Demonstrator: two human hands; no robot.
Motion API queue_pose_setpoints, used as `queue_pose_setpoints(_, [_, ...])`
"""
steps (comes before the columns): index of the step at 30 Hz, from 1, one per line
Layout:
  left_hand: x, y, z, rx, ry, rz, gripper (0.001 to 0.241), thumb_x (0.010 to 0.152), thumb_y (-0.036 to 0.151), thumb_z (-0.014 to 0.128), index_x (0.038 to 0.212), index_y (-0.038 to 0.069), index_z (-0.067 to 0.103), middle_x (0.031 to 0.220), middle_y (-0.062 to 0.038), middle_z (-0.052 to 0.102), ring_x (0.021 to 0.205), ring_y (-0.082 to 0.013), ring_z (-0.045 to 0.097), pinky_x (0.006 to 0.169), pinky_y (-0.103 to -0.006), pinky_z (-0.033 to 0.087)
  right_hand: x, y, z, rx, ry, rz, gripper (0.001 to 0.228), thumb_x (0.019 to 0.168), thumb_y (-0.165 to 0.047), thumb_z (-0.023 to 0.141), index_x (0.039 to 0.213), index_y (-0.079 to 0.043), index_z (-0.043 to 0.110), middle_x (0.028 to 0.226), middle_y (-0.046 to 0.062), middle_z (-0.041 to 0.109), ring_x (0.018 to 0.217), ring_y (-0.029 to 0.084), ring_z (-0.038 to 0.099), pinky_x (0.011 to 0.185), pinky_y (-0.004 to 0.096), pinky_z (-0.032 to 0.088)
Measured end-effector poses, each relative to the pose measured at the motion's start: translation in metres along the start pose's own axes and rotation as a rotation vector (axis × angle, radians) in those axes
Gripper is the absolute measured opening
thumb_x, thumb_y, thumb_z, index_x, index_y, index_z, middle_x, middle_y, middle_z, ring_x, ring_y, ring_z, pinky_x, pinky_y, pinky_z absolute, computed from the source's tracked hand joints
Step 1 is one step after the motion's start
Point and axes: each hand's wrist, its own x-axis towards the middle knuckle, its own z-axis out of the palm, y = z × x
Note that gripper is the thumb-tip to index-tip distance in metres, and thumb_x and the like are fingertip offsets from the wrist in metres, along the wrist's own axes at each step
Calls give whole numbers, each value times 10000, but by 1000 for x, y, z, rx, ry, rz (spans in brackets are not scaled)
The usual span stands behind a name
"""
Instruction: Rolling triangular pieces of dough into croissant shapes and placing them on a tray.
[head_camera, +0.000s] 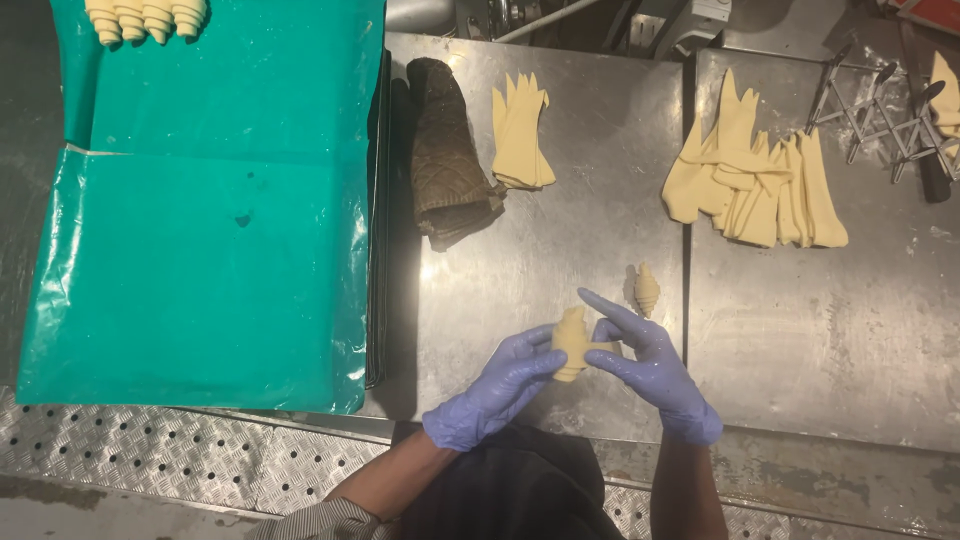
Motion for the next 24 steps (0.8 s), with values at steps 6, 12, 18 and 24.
queue_pose_setpoints(6, [0,3,0,19,-24,32,676,964,189,719,1519,-64,427,1383,-145,615,1247,-190,620,1088,-312,491,1,4,-2,-7,51,44,764,801,-100,810,1516,-77,542,735,-36,497,729,86,479,801,275,442])
queue_pose_setpoints(12, [2,0,-5,45,3,33,679,974,203,721,1532,-55,432,1334,-186,626,1193,-225,635,1044,-350,502,2,7,-2,-29,59,60,751,796,-96,804,1504,-83,553,735,-34,509,735,92,483,770,280,440])
queue_pose_setpoints(18, [0,5,4,67,-17,-11,708,950,213,730,1518,-73,420,1344,-154,639,1227,-216,647,1099,-359,506,2,7,0,-8,59,29,724,817,-82,790,1502,-70,554,755,-32,579,752,96,533,895,296,459])
queue_pose_setpoints(24, [1,3,-1,42,41,3,707,940,208,732,1516,-47,411,1346,-176,632,1213,-223,633,1074,-367,501,-2,18,-2,38,106,45,700,833,-83,787,1496,-56,564,841,-21,569,851,102,567,995,317,458])
